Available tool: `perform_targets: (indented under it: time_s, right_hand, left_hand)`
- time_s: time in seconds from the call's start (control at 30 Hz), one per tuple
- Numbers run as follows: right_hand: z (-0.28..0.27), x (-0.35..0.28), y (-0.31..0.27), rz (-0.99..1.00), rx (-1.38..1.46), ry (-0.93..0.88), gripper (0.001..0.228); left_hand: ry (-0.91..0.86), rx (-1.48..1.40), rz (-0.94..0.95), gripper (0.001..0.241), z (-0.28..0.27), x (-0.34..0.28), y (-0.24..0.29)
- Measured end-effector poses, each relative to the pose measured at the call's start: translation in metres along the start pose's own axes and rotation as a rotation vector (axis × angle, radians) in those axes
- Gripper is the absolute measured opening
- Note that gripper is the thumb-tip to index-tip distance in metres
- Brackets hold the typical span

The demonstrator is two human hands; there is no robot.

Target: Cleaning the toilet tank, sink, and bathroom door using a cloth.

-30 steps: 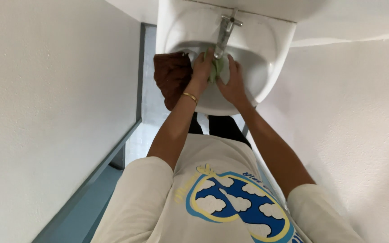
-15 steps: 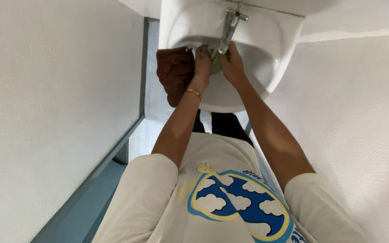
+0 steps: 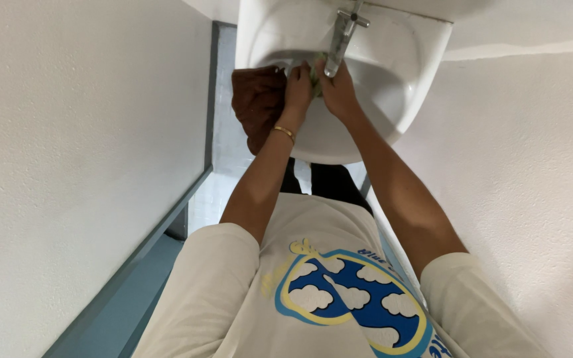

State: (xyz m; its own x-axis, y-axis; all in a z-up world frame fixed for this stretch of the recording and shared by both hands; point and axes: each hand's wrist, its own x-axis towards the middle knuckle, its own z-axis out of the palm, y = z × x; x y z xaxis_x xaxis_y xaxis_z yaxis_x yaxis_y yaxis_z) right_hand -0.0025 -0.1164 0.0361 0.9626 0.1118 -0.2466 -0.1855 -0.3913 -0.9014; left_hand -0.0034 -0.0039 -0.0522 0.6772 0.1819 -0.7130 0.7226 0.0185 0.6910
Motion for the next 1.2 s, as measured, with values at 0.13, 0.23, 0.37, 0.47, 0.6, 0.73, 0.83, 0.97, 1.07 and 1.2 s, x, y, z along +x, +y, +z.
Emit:
perform_targets:
  time_s: [0.13,0.23,0.37,0.47,0.6,0.73,0.83,0.97,1.07,1.2]
  right_hand:
    - [0.007,0.000,0.027,-0.033,-0.077,0.004,0.026]
    - [0.006,-0.003,0.016,-0.049,-0.062,0.022,0.039]
    - [0.005,0.001,0.024,0.060,-0.187,0.066,0.051]
    - [0.004,0.004,0.023,0.159,-0.188,0.072,0.046]
    - [0.002,-0.001,-0.007,0.080,0.032,0.061,0.052]
    - [0.001,-0.002,0.003,0.022,0.022,0.014,0.051]
    - [0.002,0.003,0.018,0.039,-0.041,0.024,0.042]
    - [0.011,0.003,0.022,0.002,-0.012,0.108,0.034]
    - [0.013,0.004,0.026,0.009,-0.004,0.129,0.032]
    - [0.013,0.001,0.034,0.006,-0.034,0.127,0.020]
  left_hand:
    - [-0.040,-0.076,0.021,0.063,0.002,-0.004,0.003]
    - [-0.095,-0.147,-0.090,0.067,0.000,-0.021,0.019]
    - [-0.055,0.031,0.012,0.057,0.006,-0.028,0.025]
    - [-0.074,0.051,0.017,0.065,0.004,-0.048,0.046]
    - [-0.086,-0.033,0.239,0.046,0.016,-0.004,-0.006]
    - [-0.212,0.025,0.206,0.055,0.007,-0.018,0.011]
    - [0.075,0.450,0.503,0.032,0.012,0.002,-0.006]
    - [0.249,0.392,0.586,0.025,-0.001,-0.050,0.046]
    - [0.299,0.204,0.703,0.025,-0.005,-0.082,0.080]
    - [0.225,0.075,1.019,0.031,-0.002,-0.089,0.109]
